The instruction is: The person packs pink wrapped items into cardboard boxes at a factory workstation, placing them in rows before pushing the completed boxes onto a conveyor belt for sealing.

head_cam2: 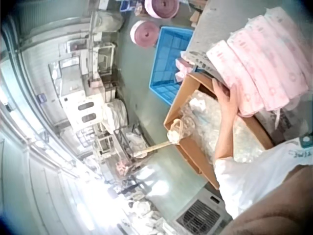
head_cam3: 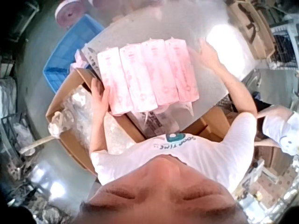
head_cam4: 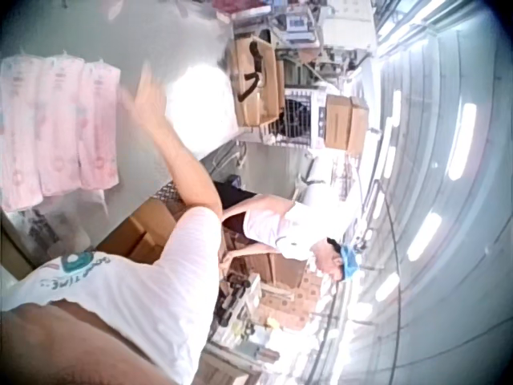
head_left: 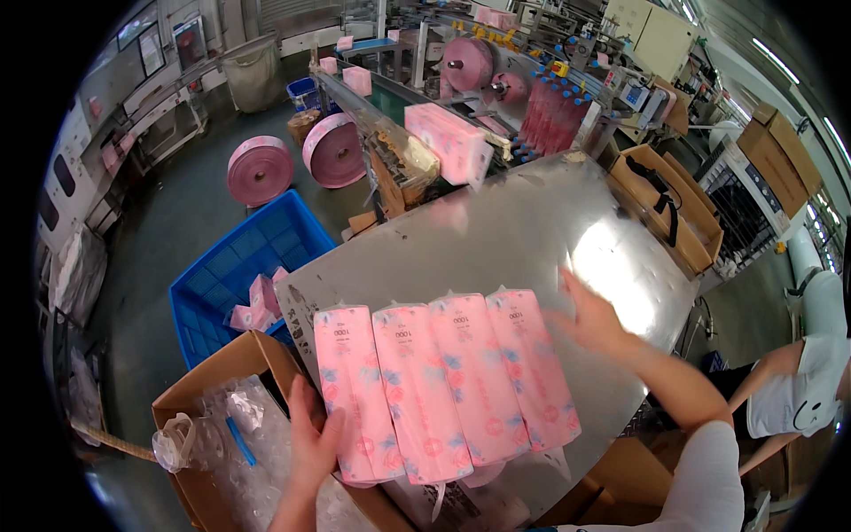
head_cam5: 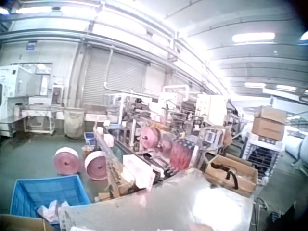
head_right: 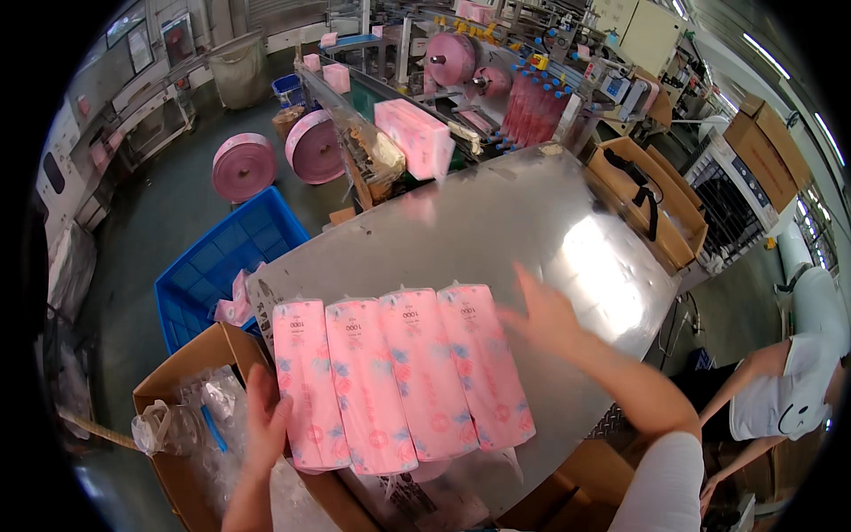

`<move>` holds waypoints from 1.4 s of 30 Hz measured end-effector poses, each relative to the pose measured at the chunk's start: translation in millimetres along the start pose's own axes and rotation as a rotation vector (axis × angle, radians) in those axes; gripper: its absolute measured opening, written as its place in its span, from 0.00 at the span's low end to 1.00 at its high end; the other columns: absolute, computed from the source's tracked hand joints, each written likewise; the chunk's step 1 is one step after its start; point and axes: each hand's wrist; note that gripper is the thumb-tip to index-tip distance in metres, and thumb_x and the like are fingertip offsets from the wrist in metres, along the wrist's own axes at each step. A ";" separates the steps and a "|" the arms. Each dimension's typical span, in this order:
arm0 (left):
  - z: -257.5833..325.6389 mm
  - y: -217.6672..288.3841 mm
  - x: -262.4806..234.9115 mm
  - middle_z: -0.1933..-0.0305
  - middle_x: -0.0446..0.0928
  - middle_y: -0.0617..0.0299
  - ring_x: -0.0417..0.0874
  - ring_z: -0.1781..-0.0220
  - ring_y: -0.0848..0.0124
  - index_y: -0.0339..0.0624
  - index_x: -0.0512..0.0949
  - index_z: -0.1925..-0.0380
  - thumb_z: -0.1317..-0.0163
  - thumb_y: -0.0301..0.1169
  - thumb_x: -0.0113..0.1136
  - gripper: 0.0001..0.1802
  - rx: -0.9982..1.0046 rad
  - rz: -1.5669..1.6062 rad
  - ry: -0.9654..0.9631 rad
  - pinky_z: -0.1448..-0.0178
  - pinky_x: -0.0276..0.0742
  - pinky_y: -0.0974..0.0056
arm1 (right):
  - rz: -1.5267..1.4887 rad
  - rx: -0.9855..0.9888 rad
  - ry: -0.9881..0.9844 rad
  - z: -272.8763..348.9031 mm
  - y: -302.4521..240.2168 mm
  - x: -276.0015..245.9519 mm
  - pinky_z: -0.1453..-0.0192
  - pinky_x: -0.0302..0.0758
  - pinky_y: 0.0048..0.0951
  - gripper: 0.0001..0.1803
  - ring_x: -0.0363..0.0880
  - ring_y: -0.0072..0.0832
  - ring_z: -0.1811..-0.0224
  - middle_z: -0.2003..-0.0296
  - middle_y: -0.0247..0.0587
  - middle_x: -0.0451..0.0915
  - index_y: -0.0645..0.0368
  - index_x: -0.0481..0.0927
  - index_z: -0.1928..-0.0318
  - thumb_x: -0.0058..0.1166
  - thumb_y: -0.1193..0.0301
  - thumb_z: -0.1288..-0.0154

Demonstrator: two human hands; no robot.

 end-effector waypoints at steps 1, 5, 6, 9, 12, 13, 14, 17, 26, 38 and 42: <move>-10.3 0.2 -10.8 0.42 0.69 0.43 0.70 0.39 0.59 0.31 0.58 0.40 0.43 0.37 0.60 0.35 -0.178 0.088 -0.181 0.41 0.68 0.59 | 0.161 -0.193 0.199 -32.3 13.5 -0.9 0.45 0.69 0.44 0.45 0.74 0.47 0.53 0.49 0.54 0.74 0.62 0.54 0.34 0.58 0.53 0.46; -19.7 -16.4 -7.3 0.51 0.76 0.44 0.80 0.52 0.59 0.29 0.53 0.38 0.42 0.41 0.61 0.40 -0.197 -0.205 -0.421 0.48 0.74 0.61 | 0.338 -0.269 0.388 -155.1 -5.8 -10.9 0.36 0.58 0.48 0.43 0.61 0.50 0.37 0.40 0.52 0.64 0.62 0.60 0.37 0.59 0.50 0.48; -23.0 -10.5 -6.1 0.56 0.77 0.44 0.82 0.58 0.58 0.28 0.55 0.40 0.43 0.43 0.61 0.40 -0.249 -0.224 -0.449 0.53 0.76 0.60 | 0.396 -0.214 0.429 -178.9 -7.7 -7.7 0.36 0.58 0.48 0.45 0.62 0.50 0.37 0.40 0.52 0.64 0.62 0.60 0.37 0.59 0.50 0.50; -22.8 -23.7 -9.8 0.58 0.78 0.44 0.82 0.60 0.56 0.30 0.56 0.40 0.44 0.45 0.61 0.41 -0.288 -0.242 -0.476 0.54 0.76 0.60 | 0.358 0.022 0.384 -214.5 -1.8 22.2 0.36 0.60 0.46 0.49 0.62 0.49 0.37 0.40 0.52 0.64 0.62 0.58 0.36 0.60 0.49 0.54; -26.0 -28.2 -8.5 0.53 0.77 0.47 0.81 0.55 0.59 0.31 0.57 0.40 0.43 0.46 0.61 0.40 -0.284 -0.160 -0.517 0.53 0.76 0.60 | 0.060 0.318 0.145 -206.8 24.5 45.3 0.38 0.64 0.43 0.51 0.64 0.47 0.38 0.40 0.51 0.64 0.62 0.55 0.35 0.60 0.49 0.57; -29.7 -27.0 -6.9 0.51 0.77 0.49 0.80 0.54 0.60 0.31 0.57 0.40 0.42 0.46 0.61 0.40 -0.304 -0.109 -0.543 0.52 0.76 0.60 | 0.043 0.368 0.139 -192.5 31.9 43.2 0.39 0.66 0.43 0.52 0.65 0.47 0.39 0.40 0.51 0.64 0.62 0.54 0.34 0.60 0.50 0.57; -35.6 -24.3 -3.7 0.50 0.76 0.51 0.80 0.52 0.62 0.32 0.58 0.40 0.42 0.46 0.61 0.39 -0.322 -0.060 -0.573 0.52 0.76 0.60 | 0.027 0.424 0.135 -175.2 41.3 40.1 0.41 0.68 0.43 0.52 0.66 0.46 0.39 0.40 0.51 0.64 0.61 0.53 0.34 0.60 0.50 0.57; -47.3 -25.0 -4.0 0.45 0.73 0.55 0.77 0.47 0.65 0.34 0.60 0.39 0.41 0.47 0.59 0.37 -0.552 0.081 -0.665 0.49 0.75 0.61 | 0.160 0.408 -0.089 -96.8 45.4 8.3 0.44 0.71 0.41 0.50 0.72 0.44 0.45 0.46 0.54 0.70 0.63 0.58 0.36 0.61 0.50 0.57; -85.9 -28.4 25.4 0.41 0.71 0.55 0.73 0.41 0.64 0.37 0.65 0.40 0.39 0.49 0.54 0.33 -0.846 0.159 -0.645 0.39 0.70 0.59 | -0.831 0.770 -0.425 84.4 54.4 8.1 0.52 0.75 0.29 0.35 0.77 0.29 0.54 0.54 0.46 0.78 0.66 0.75 0.48 0.51 0.46 0.42; 5.7 77.1 106.2 0.45 0.72 0.52 0.76 0.46 0.61 0.32 0.63 0.41 0.41 0.36 0.54 0.30 -0.304 0.404 -0.762 0.43 0.73 0.58 | -1.141 0.702 0.366 358.4 75.6 -98.1 0.56 0.75 0.27 0.27 0.78 0.25 0.62 0.61 0.37 0.79 0.69 0.75 0.50 0.57 0.60 0.43; 83.7 101.9 167.3 0.47 0.73 0.58 0.75 0.48 0.68 0.33 0.66 0.44 0.51 0.28 0.66 0.33 -0.157 0.308 -1.101 0.46 0.73 0.62 | -1.421 0.723 0.617 545.2 67.6 -118.0 0.38 0.67 0.36 0.36 0.71 0.33 0.43 0.45 0.43 0.72 0.66 0.64 0.39 0.57 0.73 0.52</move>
Point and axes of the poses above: each hand's wrist, its own z-axis away from the middle knuckle, its own x-axis out of the palm, y = z × x
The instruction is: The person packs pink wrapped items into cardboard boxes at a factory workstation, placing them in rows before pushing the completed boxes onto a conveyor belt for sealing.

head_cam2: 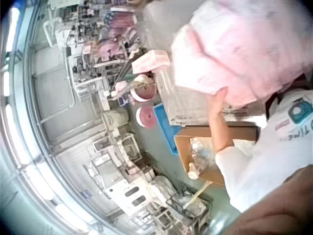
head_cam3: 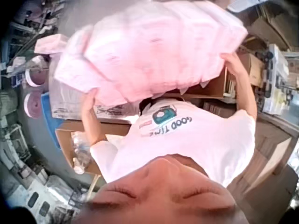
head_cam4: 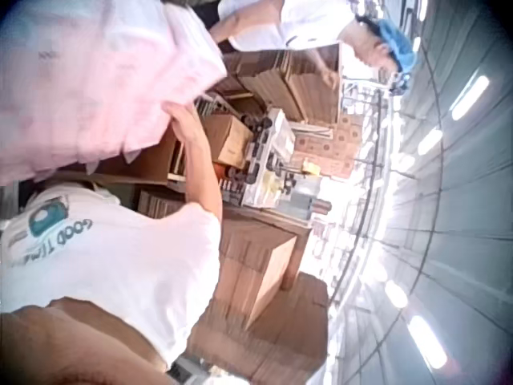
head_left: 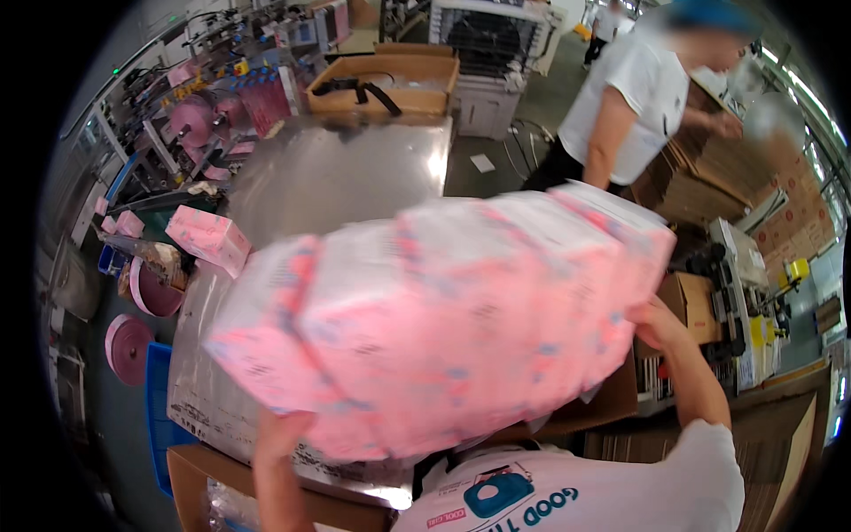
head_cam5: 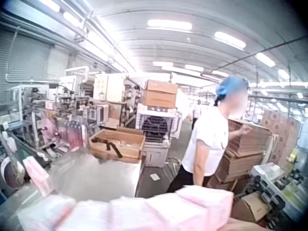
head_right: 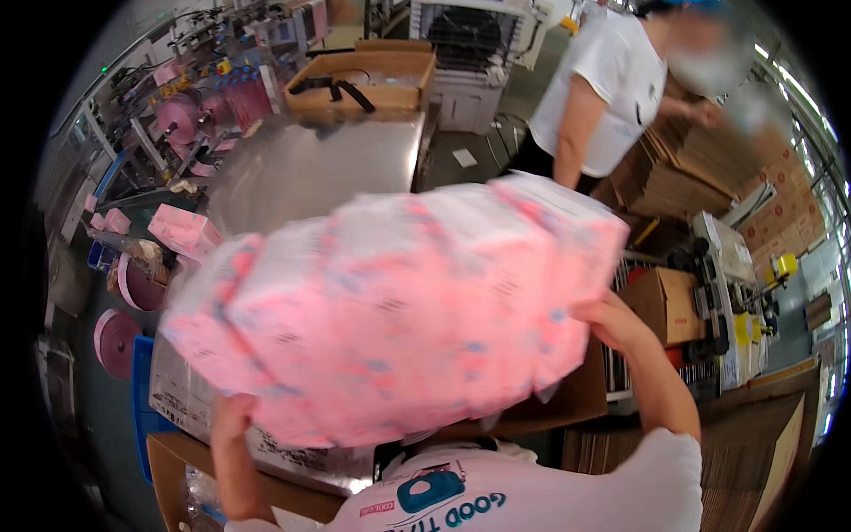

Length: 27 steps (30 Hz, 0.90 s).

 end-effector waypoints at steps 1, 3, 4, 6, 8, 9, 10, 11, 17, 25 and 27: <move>-7.0 -8.7 33.6 0.48 0.73 0.59 0.74 0.48 0.69 0.34 0.68 0.45 0.51 0.29 0.66 0.32 -0.057 -0.039 -0.142 0.45 0.72 0.62 | -0.068 0.010 0.057 34.5 8.8 -26.5 0.37 0.66 0.37 0.37 0.71 0.34 0.43 0.45 0.43 0.73 0.65 0.64 0.40 0.58 0.74 0.54; -15.7 -38.5 89.8 0.48 0.74 0.61 0.74 0.47 0.70 0.35 0.69 0.46 0.49 0.29 0.66 0.29 -0.227 -0.039 -0.384 0.43 0.71 0.64 | -0.096 0.130 0.202 91.6 61.0 -87.0 0.36 0.65 0.38 0.35 0.71 0.35 0.42 0.46 0.44 0.73 0.64 0.66 0.41 0.58 0.78 0.55; -22.0 -60.8 113.0 0.48 0.74 0.61 0.74 0.47 0.70 0.36 0.70 0.46 0.48 0.29 0.65 0.28 -0.336 -0.005 -0.471 0.42 0.70 0.65 | -0.126 0.147 0.227 107.0 90.3 -99.1 0.39 0.68 0.38 0.33 0.71 0.34 0.43 0.48 0.43 0.74 0.64 0.68 0.43 0.57 0.79 0.55; -30.7 -123.3 144.1 0.48 0.75 0.62 0.74 0.46 0.69 0.37 0.72 0.48 0.46 0.26 0.61 0.23 -0.587 -0.099 -0.438 0.41 0.69 0.64 | -0.174 0.274 0.401 121.4 154.4 -113.3 0.47 0.74 0.35 0.30 0.73 0.34 0.46 0.52 0.42 0.76 0.62 0.70 0.45 0.55 0.80 0.53; -29.2 -199.2 158.1 0.41 0.70 0.57 0.71 0.41 0.67 0.36 0.61 0.38 0.43 0.29 0.59 0.32 -0.639 -0.132 -0.373 0.38 0.65 0.65 | -0.018 0.584 0.490 114.8 241.1 -138.1 0.56 0.78 0.33 0.29 0.75 0.34 0.50 0.56 0.41 0.76 0.61 0.68 0.44 0.55 0.79 0.51; -29.0 -225.1 164.2 0.39 0.68 0.56 0.70 0.41 0.67 0.37 0.57 0.36 0.42 0.29 0.58 0.34 -0.616 -0.209 -0.327 0.38 0.64 0.65 | 0.150 0.773 0.429 112.1 276.7 -157.2 0.60 0.79 0.32 0.30 0.75 0.34 0.52 0.57 0.41 0.76 0.61 0.66 0.42 0.55 0.78 0.49; -32.6 -215.0 176.9 0.36 0.63 0.51 0.67 0.37 0.62 0.35 0.52 0.35 0.42 0.30 0.57 0.37 -0.626 -0.206 -0.324 0.37 0.64 0.63 | 0.155 0.817 0.421 109.9 271.5 -150.6 0.53 0.75 0.33 0.31 0.72 0.34 0.48 0.53 0.43 0.74 0.62 0.64 0.41 0.56 0.77 0.48; -34.7 -212.9 182.7 0.35 0.63 0.49 0.66 0.36 0.61 0.34 0.52 0.35 0.42 0.31 0.57 0.37 -0.553 -0.274 -0.297 0.36 0.63 0.63 | 0.161 0.859 0.412 105.0 266.2 -142.1 0.47 0.71 0.34 0.33 0.70 0.34 0.44 0.48 0.45 0.72 0.63 0.63 0.39 0.57 0.75 0.47; -38.7 -188.0 206.2 0.34 0.57 0.39 0.59 0.32 0.49 0.30 0.54 0.36 0.45 0.34 0.60 0.40 0.122 -0.977 -0.558 0.32 0.58 0.56 | 0.973 0.111 0.316 100.2 211.5 -111.8 0.33 0.57 0.50 0.48 0.48 0.44 0.28 0.33 0.56 0.51 0.60 0.49 0.31 0.63 0.63 0.48; -104.1 -303.3 251.1 0.30 0.52 0.49 0.50 0.27 0.57 0.39 0.57 0.36 0.49 0.56 0.58 0.46 0.403 -1.548 -0.512 0.37 0.39 0.25 | 1.369 0.517 0.125 -34.7 307.6 -88.3 0.40 0.42 0.78 0.61 0.29 0.50 0.26 0.28 0.45 0.37 0.53 0.46 0.30 0.53 0.32 0.57; -138.6 -321.7 246.8 0.31 0.56 0.48 0.56 0.30 0.56 0.40 0.59 0.37 0.46 0.53 0.56 0.42 0.286 -1.500 -0.560 0.35 0.45 0.30 | 1.352 0.706 0.047 -89.1 294.0 -86.2 0.40 0.43 0.79 0.60 0.30 0.50 0.27 0.28 0.42 0.37 0.52 0.46 0.30 0.54 0.33 0.56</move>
Point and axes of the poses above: each hand's wrist, its own z-axis away from the middle knuckle, its own x-axis out of the palm, y = z × x
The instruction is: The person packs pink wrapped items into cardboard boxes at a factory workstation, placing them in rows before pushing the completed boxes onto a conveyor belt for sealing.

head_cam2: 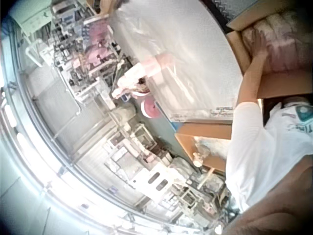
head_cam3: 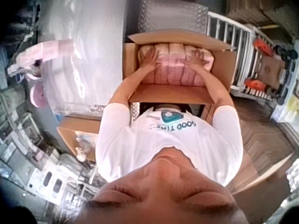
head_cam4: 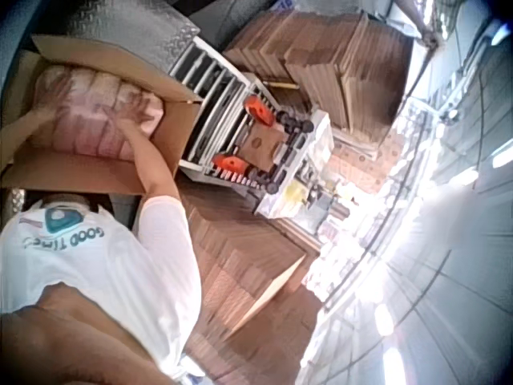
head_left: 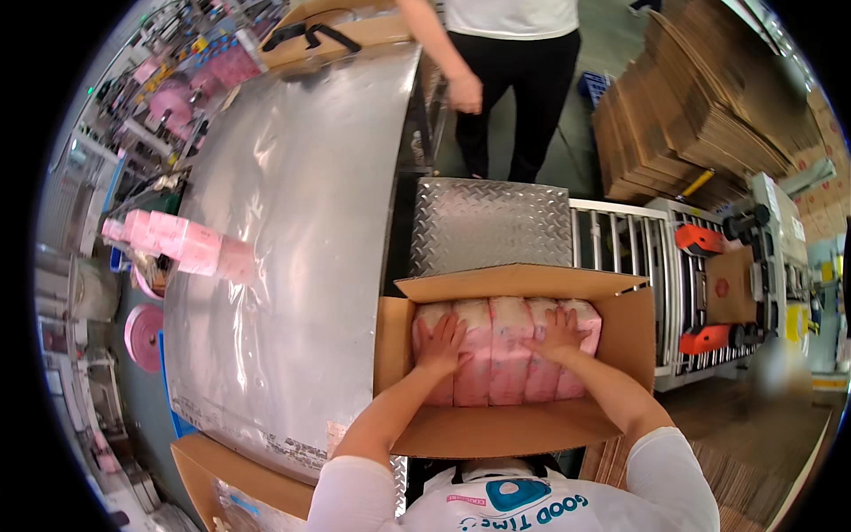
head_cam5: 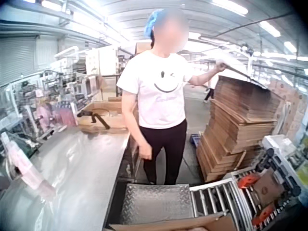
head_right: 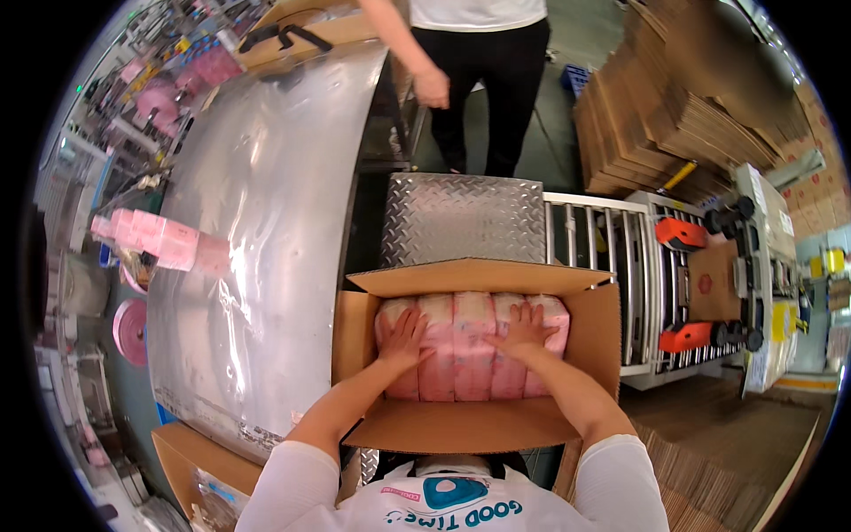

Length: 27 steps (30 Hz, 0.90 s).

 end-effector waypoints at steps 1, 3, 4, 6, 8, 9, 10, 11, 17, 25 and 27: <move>-11.4 -10.8 1.9 0.32 0.58 0.48 0.58 0.31 0.56 0.40 0.61 0.38 0.45 0.52 0.55 0.40 -0.025 0.044 -0.036 0.34 0.48 0.32 | 0.050 0.003 -0.055 -15.5 -9.3 -11.9 0.40 0.45 0.78 0.58 0.37 0.52 0.27 0.28 0.43 0.42 0.52 0.49 0.30 0.51 0.31 0.55; -20.4 -21.6 6.4 0.34 0.60 0.48 0.61 0.33 0.56 0.40 0.63 0.39 0.44 0.50 0.56 0.37 -0.103 0.131 -0.115 0.35 0.52 0.37 | -0.014 -0.050 -0.123 -45.2 -16.4 -3.6 0.38 0.43 0.75 0.55 0.45 0.50 0.28 0.30 0.46 0.50 0.58 0.57 0.33 0.47 0.31 0.52; -17.2 -23.3 5.0 0.35 0.62 0.48 0.62 0.34 0.56 0.40 0.63 0.40 0.44 0.49 0.56 0.36 -0.157 0.178 -0.125 0.36 0.54 0.39 | -0.048 -0.106 -0.133 -61.9 -18.1 15.3 0.38 0.40 0.75 0.53 0.44 0.48 0.28 0.30 0.46 0.48 0.59 0.59 0.34 0.46 0.31 0.50; -31.6 -6.4 6.7 0.37 0.64 0.48 0.65 0.36 0.55 0.40 0.65 0.41 0.43 0.47 0.57 0.33 -0.168 0.310 -0.154 0.37 0.57 0.44 | -0.068 -0.124 0.149 -105.4 15.1 85.6 0.36 0.37 0.72 0.52 0.49 0.49 0.29 0.31 0.50 0.52 0.60 0.60 0.34 0.43 0.32 0.48; -7.3 8.9 1.9 0.39 0.66 0.48 0.67 0.38 0.55 0.39 0.67 0.43 0.42 0.45 0.58 0.30 -0.235 0.555 -0.147 0.39 0.61 0.49 | -0.351 -0.276 0.182 -96.8 27.7 103.7 0.31 0.45 0.57 0.42 0.58 0.46 0.33 0.40 0.54 0.67 0.61 0.61 0.36 0.56 0.49 0.44; 17.0 11.5 -10.2 0.40 0.67 0.48 0.68 0.39 0.55 0.39 0.68 0.44 0.42 0.44 0.58 0.29 -0.270 0.730 -0.123 0.39 0.63 0.51 | -0.513 -0.394 0.262 -77.3 32.9 108.5 0.30 0.51 0.46 0.38 0.60 0.46 0.35 0.41 0.57 0.66 0.64 0.61 0.37 0.60 0.61 0.44; 45.2 11.6 -40.7 0.41 0.68 0.48 0.70 0.40 0.55 0.39 0.69 0.45 0.41 0.43 0.58 0.28 -0.248 0.914 -0.096 0.40 0.65 0.54 | -0.408 -0.520 0.398 -66.8 48.3 110.5 0.30 0.52 0.40 0.38 0.57 0.48 0.34 0.38 0.59 0.61 0.68 0.60 0.38 0.60 0.66 0.45; 78.9 5.2 -80.3 0.42 0.69 0.48 0.71 0.41 0.55 0.39 0.70 0.45 0.41 0.41 0.59 0.27 -0.214 1.071 -0.064 0.41 0.67 0.56 | -0.233 -0.534 0.370 -53.5 68.3 110.4 0.29 0.51 0.40 0.39 0.52 0.50 0.32 0.35 0.59 0.55 0.70 0.58 0.37 0.60 0.68 0.46; 344.5 -41.9 -204.5 0.43 0.71 0.51 0.74 0.44 0.60 0.39 0.70 0.45 0.44 0.26 0.60 0.24 -1.101 0.594 1.160 0.40 0.69 0.62 | 0.204 -0.680 -0.155 -22.9 71.2 98.7 0.44 0.69 0.45 0.28 0.72 0.54 0.50 0.54 0.62 0.75 0.70 0.73 0.51 0.56 0.60 0.46; 539.4 -15.2 -56.1 0.38 0.65 0.51 0.63 0.36 0.52 0.43 0.67 0.43 0.48 0.46 0.64 0.34 -1.862 0.051 0.319 0.42 0.69 0.49 | -0.013 -0.774 -0.119 -21.8 -64.3 39.0 0.54 0.72 0.34 0.21 0.77 0.38 0.57 0.58 0.51 0.78 0.64 0.76 0.51 0.52 0.61 0.39; 528.2 -12.5 -61.8 0.40 0.67 0.50 0.66 0.38 0.53 0.45 0.69 0.46 0.48 0.44 0.64 0.31 -1.867 0.152 0.443 0.43 0.70 0.50 | -0.145 -0.771 -0.153 -29.4 -80.1 38.5 0.55 0.72 0.30 0.21 0.76 0.33 0.59 0.61 0.47 0.79 0.66 0.75 0.52 0.52 0.63 0.40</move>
Point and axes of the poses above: each hand's wrist, its own z-axis away from the middle knuckle, its own x-axis out of the palm, y = z × x
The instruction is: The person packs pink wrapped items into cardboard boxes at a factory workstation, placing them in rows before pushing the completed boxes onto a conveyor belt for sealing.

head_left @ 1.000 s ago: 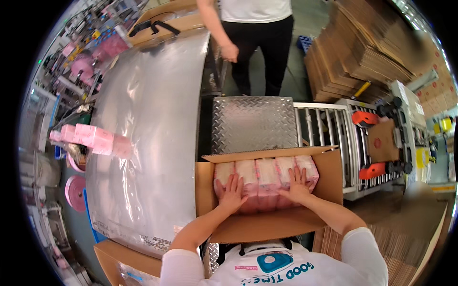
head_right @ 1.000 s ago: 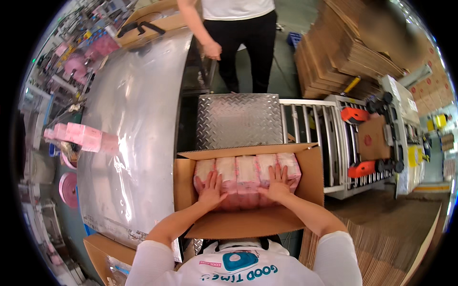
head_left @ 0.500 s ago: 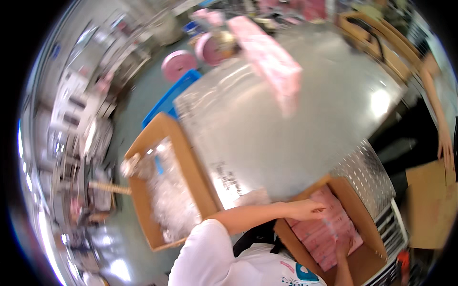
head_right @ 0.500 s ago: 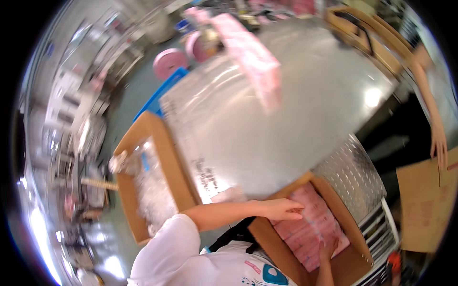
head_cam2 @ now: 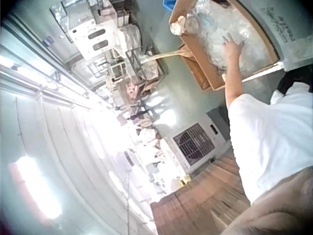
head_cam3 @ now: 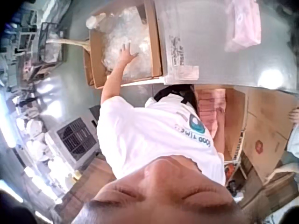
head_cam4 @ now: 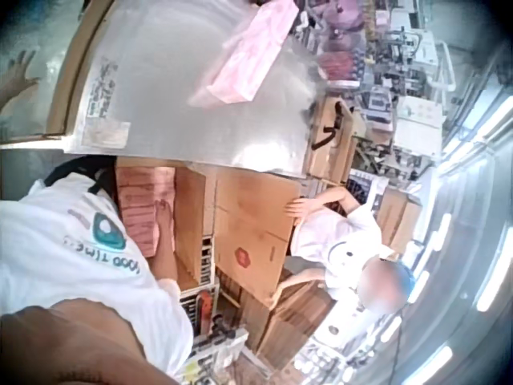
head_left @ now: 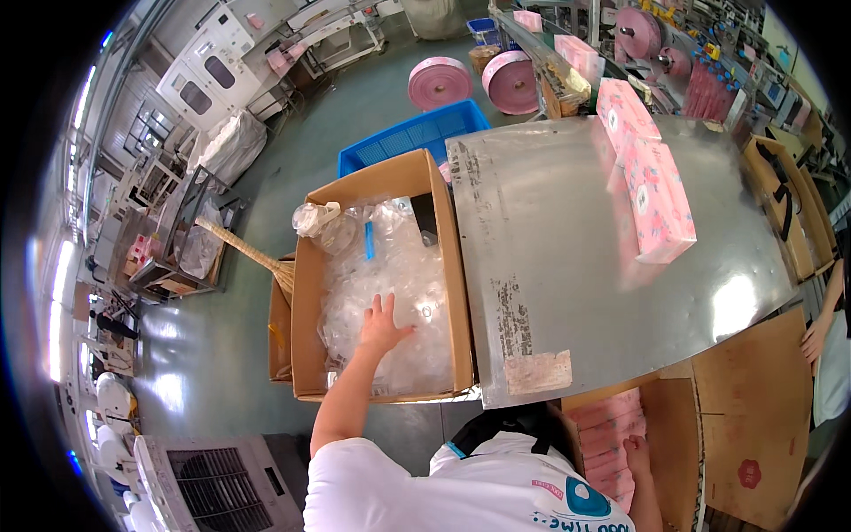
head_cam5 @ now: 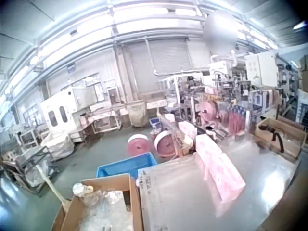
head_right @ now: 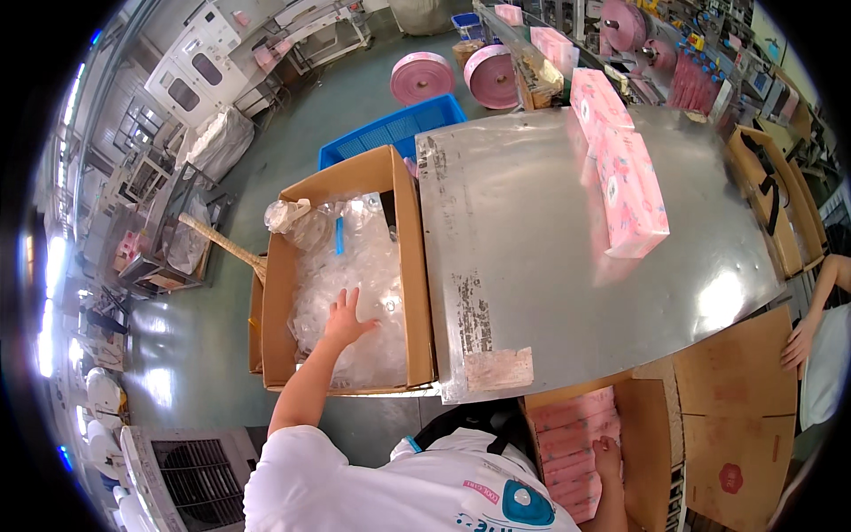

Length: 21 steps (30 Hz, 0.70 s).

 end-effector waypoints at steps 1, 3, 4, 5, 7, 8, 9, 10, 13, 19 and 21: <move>-3.0 -3.0 2.7 0.44 0.70 0.50 0.69 0.41 0.53 0.45 0.70 0.48 0.47 0.43 0.63 0.28 0.026 0.015 -0.029 0.45 0.72 0.50 | -0.067 -0.006 0.008 -5.4 -4.0 -0.2 0.56 0.72 0.29 0.21 0.76 0.31 0.60 0.62 0.46 0.79 0.67 0.75 0.52 0.53 0.64 0.40; -17.5 -13.1 15.5 0.51 0.75 0.50 0.74 0.47 0.53 0.46 0.72 0.53 0.46 0.40 0.62 0.22 0.077 0.043 -0.084 0.51 0.75 0.50 | -0.025 -0.019 0.003 -9.8 -0.8 1.7 0.60 0.72 0.26 0.21 0.74 0.26 0.64 0.65 0.41 0.78 0.69 0.74 0.52 0.54 0.64 0.40; -24.6 -21.3 19.7 0.56 0.76 0.52 0.76 0.53 0.56 0.46 0.72 0.55 0.44 0.38 0.61 0.18 0.042 0.173 -0.045 0.55 0.76 0.51 | -0.004 -0.039 -0.001 -15.0 19.6 7.9 0.62 0.72 0.26 0.21 0.75 0.26 0.65 0.66 0.41 0.79 0.68 0.75 0.53 0.53 0.64 0.40; -31.9 -33.1 22.8 0.61 0.77 0.55 0.78 0.58 0.58 0.46 0.72 0.58 0.43 0.37 0.60 0.15 0.008 0.302 -0.006 0.59 0.77 0.53 | 0.016 -0.059 -0.004 -19.2 30.5 11.2 0.63 0.72 0.27 0.21 0.75 0.27 0.66 0.67 0.41 0.79 0.68 0.75 0.53 0.53 0.64 0.40; -37.9 -44.9 14.9 0.68 0.77 0.59 0.79 0.67 0.63 0.47 0.72 0.61 0.42 0.34 0.58 0.10 -0.093 0.664 0.038 0.66 0.77 0.58 | 0.068 0.018 -0.045 8.7 -2.4 5.9 0.65 0.72 0.27 0.20 0.75 0.27 0.68 0.67 0.42 0.79 0.68 0.77 0.55 0.52 0.63 0.41; -36.9 -43.8 -1.8 0.70 0.76 0.61 0.78 0.70 0.66 0.47 0.72 0.62 0.41 0.33 0.57 0.09 -0.158 0.897 0.047 0.70 0.76 0.61 | 0.093 0.058 -0.063 22.0 -19.0 2.4 0.66 0.72 0.28 0.20 0.75 0.27 0.68 0.67 0.43 0.79 0.67 0.77 0.56 0.51 0.63 0.41; -35.1 -43.6 -19.0 0.73 0.76 0.63 0.77 0.74 0.69 0.48 0.72 0.63 0.41 0.32 0.57 0.07 -0.225 1.127 0.063 0.73 0.75 0.64 | 0.071 0.040 -0.073 24.8 -15.0 2.8 0.66 0.72 0.28 0.19 0.75 0.28 0.69 0.68 0.44 0.79 0.67 0.78 0.57 0.51 0.63 0.41; -35.8 -44.5 -32.6 0.73 0.75 0.64 0.76 0.74 0.71 0.48 0.72 0.63 0.40 0.32 0.57 0.07 -0.238 1.287 0.085 0.73 0.74 0.67 | 0.048 0.021 -0.086 30.1 -8.4 5.7 0.66 0.72 0.28 0.19 0.75 0.28 0.69 0.68 0.44 0.79 0.67 0.78 0.58 0.50 0.63 0.41; -37.3 -46.3 -65.1 0.73 0.74 0.68 0.74 0.75 0.76 0.47 0.73 0.63 0.40 0.32 0.59 0.07 -0.222 1.753 0.080 0.75 0.71 0.72 | 0.022 0.023 -0.110 37.8 -7.0 4.8 0.66 0.72 0.27 0.19 0.76 0.29 0.69 0.68 0.45 0.80 0.67 0.78 0.58 0.50 0.63 0.41; -26.7 37.7 -99.5 0.71 0.74 0.68 0.76 0.72 0.76 0.47 0.74 0.59 0.40 0.30 0.60 0.10 -0.136 2.285 -0.206 0.75 0.72 0.72 | 0.106 -0.163 -0.007 19.7 -6.1 3.3 0.55 0.74 0.28 0.20 0.78 0.31 0.59 0.62 0.46 0.80 0.68 0.76 0.54 0.54 0.64 0.41; -16.0 89.6 -103.3 0.71 0.74 0.68 0.76 0.72 0.75 0.46 0.74 0.58 0.40 0.30 0.60 0.11 -0.050 2.294 -0.442 0.74 0.73 0.72 | -0.066 -0.248 0.002 32.6 -60.9 0.2 0.51 0.73 0.31 0.18 0.78 0.35 0.54 0.58 0.49 0.79 0.66 0.76 0.55 0.55 0.65 0.40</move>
Point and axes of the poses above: each hand's wrist, its own z-axis away from the middle knuckle, its own x-axis out of the palm, y = z × x
